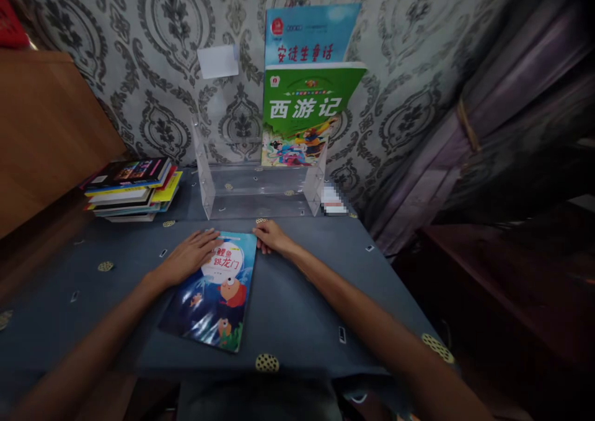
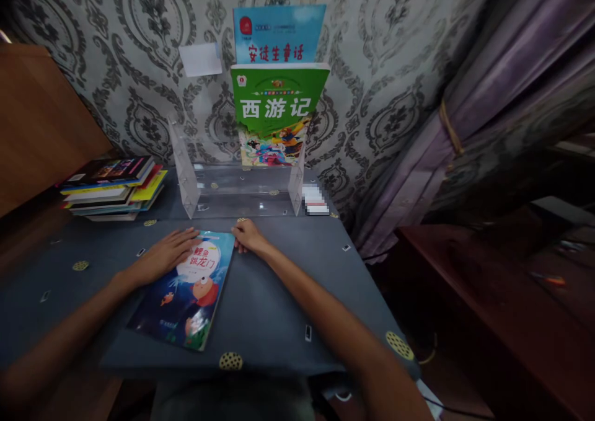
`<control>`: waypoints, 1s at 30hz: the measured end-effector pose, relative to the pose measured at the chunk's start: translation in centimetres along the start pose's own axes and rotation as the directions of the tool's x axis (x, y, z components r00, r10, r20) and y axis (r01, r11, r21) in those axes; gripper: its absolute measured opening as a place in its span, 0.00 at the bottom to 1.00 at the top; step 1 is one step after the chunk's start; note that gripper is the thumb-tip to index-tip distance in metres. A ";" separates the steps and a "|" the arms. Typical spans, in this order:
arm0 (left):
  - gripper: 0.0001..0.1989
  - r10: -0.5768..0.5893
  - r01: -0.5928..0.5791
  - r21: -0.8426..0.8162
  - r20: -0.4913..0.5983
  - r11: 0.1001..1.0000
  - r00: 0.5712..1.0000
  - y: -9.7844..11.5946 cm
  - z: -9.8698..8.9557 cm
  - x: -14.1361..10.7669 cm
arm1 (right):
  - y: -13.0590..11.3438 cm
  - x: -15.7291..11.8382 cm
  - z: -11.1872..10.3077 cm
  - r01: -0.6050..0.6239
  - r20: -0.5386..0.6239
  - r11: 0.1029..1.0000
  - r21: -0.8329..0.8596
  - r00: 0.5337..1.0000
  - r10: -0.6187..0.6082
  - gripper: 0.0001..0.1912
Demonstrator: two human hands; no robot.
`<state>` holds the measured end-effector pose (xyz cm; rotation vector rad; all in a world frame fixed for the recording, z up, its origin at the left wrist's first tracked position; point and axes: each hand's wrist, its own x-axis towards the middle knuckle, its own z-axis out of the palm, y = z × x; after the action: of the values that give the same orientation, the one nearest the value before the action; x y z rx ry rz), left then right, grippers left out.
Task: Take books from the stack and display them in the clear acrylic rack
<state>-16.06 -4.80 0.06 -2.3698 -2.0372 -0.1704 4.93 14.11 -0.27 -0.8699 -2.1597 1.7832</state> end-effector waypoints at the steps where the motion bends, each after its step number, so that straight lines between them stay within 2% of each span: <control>1: 0.21 0.013 -0.013 0.036 0.009 0.999 1.000 -0.1 -0.3 0.3 | 0.2 -0.5 -0.1 0.001 0.007 1.000 0.009 1.000 -0.001 0.17; 4: 0.19 -0.015 0.015 0.121 0.001 0.993 1.000 1.5 -1.3 1.5 | 0.9 -1.9 -0.3 0.014 0.018 0.999 0.042 1.000 -0.015 0.16; 7: 0.16 -0.124 0.127 0.090 -0.039 0.988 0.992 5.6 -1.9 2.6 | 1.4 -2.8 -0.2 0.043 0.008 0.997 0.070 0.999 -0.044 0.16; 9: 0.17 -0.141 0.144 0.040 -0.067 0.989 0.988 8.9 -1.9 3.2 | 1.7 -3.0 -0.2 0.071 -0.009 0.994 0.083 0.997 -0.070 0.16; 12: 0.18 -0.189 0.201 0.146 -0.092 0.969 0.978 12.5 -1.5 3.8 | 2.0 -3.3 -0.1 0.128 -0.068 0.987 0.094 0.990 -0.122 0.15; 14: 0.15 -0.227 0.239 0.208 -0.079 0.948 0.971 13.6 -1.4 4.1 | 2.3 -3.5 -0.1 0.195 -0.135 0.977 0.080 0.974 -0.184 0.16; 16: 0.11 -0.249 0.256 0.233 -0.059 0.938 0.967 14.0 -1.5 4.4 | 2.5 -3.6 0.0 0.251 -0.192 0.966 0.065 0.953 -0.234 0.17; 19: 0.09 -0.275 0.275 0.221 -0.028 0.936 0.961 13.9 -2.1 4.6 | 2.7 -3.6 0.1 0.262 -0.221 0.960 0.097 0.946 -0.236 0.18; 30: 0.13 -0.376 0.375 0.065 0.000 0.925 0.927 12.8 -3.8 4.5 | 2.7 -3.5 0.1 0.241 -0.192 0.953 0.185 0.960 -0.206 0.18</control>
<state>-3.05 -2.63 5.04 -1.9239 -2.4423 -0.0907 8.54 12.33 -2.13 -0.6706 -1.8455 1.7135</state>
